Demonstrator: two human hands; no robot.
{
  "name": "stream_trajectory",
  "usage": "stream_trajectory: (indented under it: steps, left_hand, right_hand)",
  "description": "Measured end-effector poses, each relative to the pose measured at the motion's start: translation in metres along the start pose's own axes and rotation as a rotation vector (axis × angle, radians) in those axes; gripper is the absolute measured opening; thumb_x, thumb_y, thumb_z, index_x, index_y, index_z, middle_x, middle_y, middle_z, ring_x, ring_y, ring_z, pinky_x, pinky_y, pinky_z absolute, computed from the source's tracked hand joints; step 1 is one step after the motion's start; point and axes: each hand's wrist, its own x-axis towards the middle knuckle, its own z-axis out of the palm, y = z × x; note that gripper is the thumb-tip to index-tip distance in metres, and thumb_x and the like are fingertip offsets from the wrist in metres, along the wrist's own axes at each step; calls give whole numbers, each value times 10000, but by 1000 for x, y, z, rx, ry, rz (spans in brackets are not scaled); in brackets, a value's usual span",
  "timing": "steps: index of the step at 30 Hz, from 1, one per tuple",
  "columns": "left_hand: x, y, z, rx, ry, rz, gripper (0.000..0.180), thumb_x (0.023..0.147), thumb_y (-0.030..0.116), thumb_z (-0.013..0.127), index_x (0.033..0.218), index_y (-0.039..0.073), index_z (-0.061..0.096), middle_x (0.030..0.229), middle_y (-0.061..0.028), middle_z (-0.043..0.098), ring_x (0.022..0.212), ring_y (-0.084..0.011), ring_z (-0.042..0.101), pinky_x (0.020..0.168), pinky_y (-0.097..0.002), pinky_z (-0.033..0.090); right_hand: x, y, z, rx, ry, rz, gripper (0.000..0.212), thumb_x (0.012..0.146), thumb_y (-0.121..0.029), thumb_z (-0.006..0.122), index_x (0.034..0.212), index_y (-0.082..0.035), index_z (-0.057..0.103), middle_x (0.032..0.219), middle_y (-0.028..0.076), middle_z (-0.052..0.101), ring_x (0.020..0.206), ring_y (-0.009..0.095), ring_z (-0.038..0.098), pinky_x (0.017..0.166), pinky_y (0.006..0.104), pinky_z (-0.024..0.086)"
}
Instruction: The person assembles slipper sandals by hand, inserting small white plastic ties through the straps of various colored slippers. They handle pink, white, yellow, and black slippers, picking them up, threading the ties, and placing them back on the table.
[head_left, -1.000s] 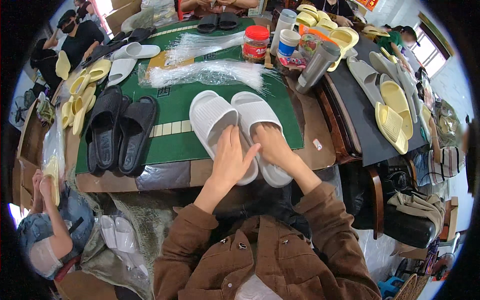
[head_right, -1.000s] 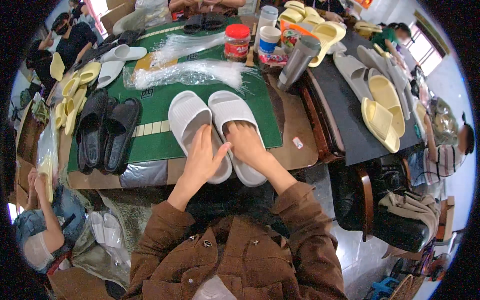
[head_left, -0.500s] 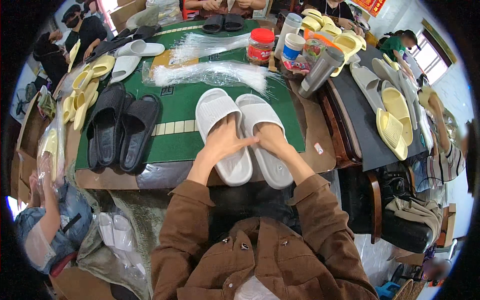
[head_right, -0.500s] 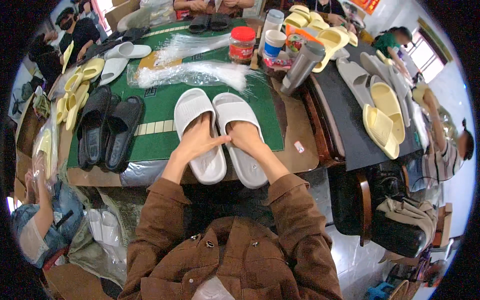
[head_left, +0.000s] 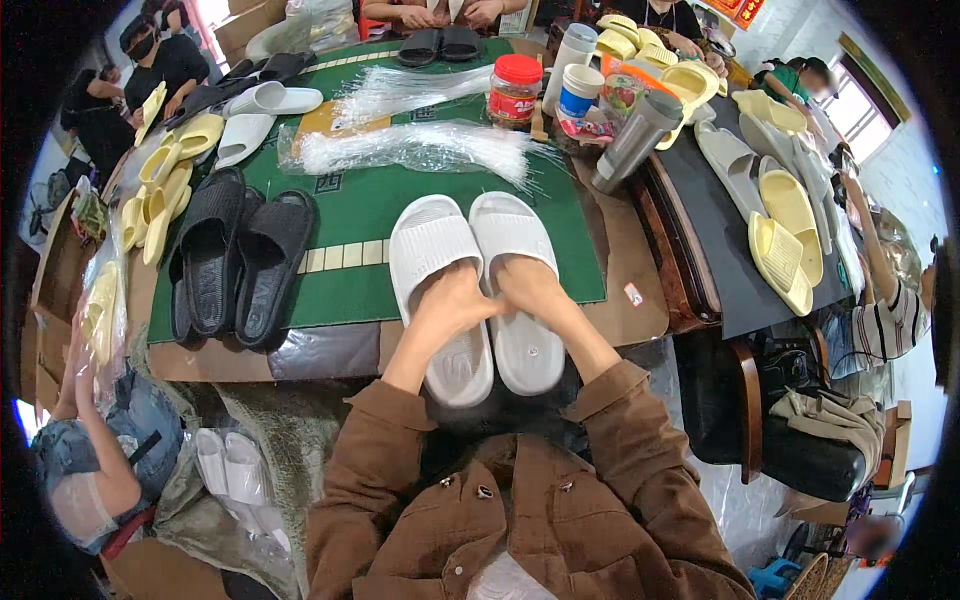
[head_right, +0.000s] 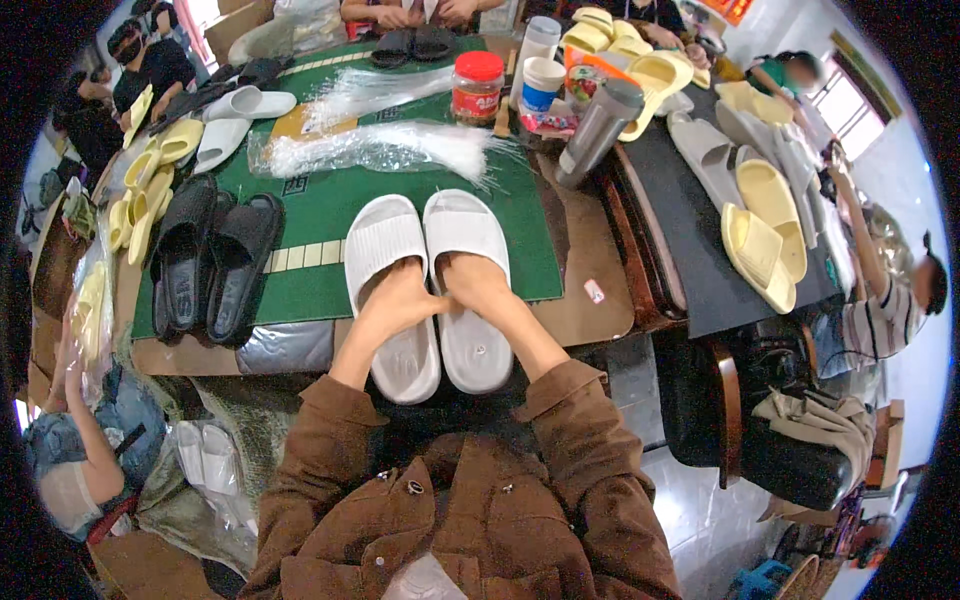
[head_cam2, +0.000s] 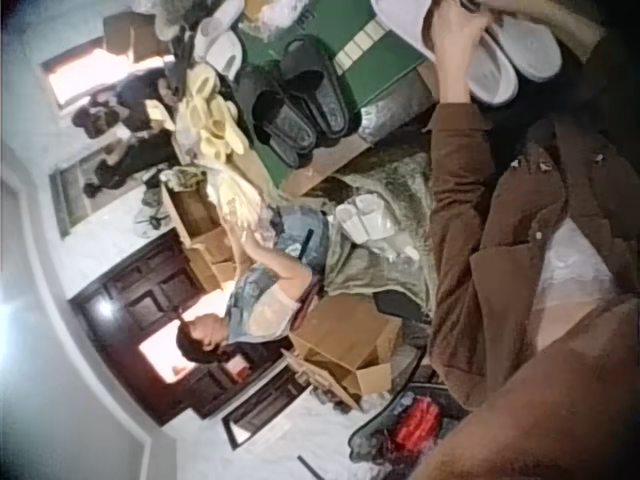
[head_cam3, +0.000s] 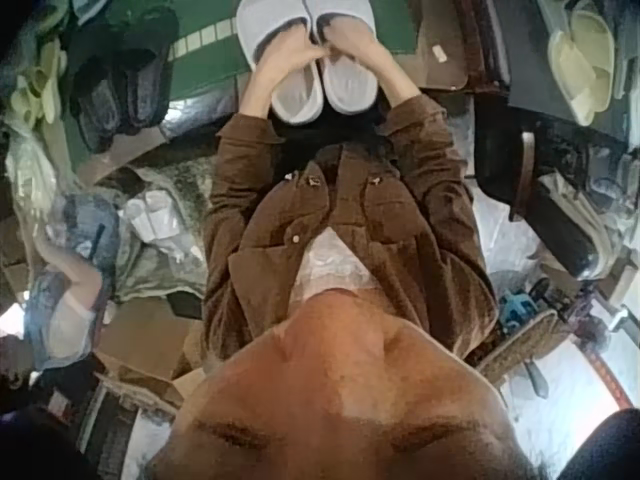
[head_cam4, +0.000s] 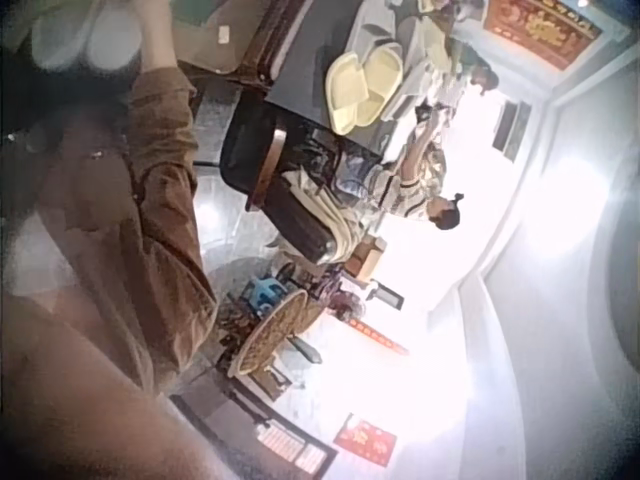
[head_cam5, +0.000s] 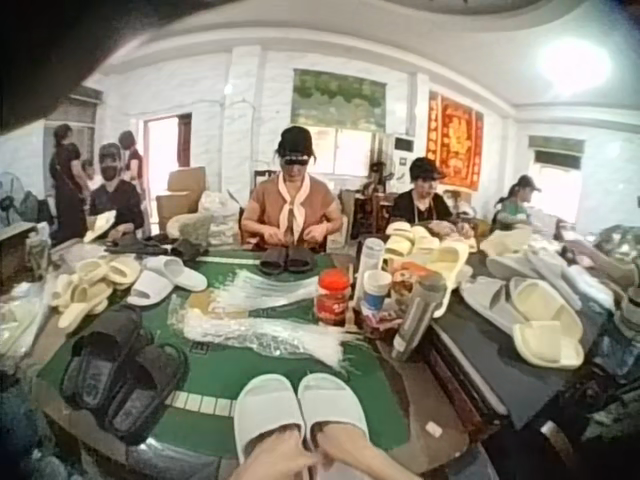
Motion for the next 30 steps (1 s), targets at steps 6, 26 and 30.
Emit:
stream_trajectory:
  steps: [6, 26, 30]
  left_hand:
    - [0, 2, 19, 73, 210, -41, 469, 820, 306, 567, 1035, -110, 570, 1042, -328, 586, 953, -454, 592, 810, -502, 485]
    - [0, -13, 25, 154, 274, 59, 539, 784, 437, 608, 935, -79, 634, 942, -311, 623, 874, -426, 629, 760, -469, 505]
    - [-2, -2, -7, 62, -47, 16, 715, 706, 396, 698, 1168, -107, 487, 1077, -312, 578, 1006, -422, 581, 872, -427, 463]
  right_hand:
    - [-8, -15, -15, 313, -49, 131, 335, 903, -226, 436, 989, 62, 584, 963, 284, 619, 873, 428, 598, 771, 478, 460]
    - [-48, -7, -22, -83, 104, -405, 224, 845, -113, 532, 1020, 26, 526, 969, 211, 569, 940, 390, 578, 786, 452, 484]
    - [-49, -14, -28, 71, -65, -252, 509, 839, -214, 587, 1218, 82, 420, 1135, 293, 509, 1094, 447, 492, 928, 462, 423]
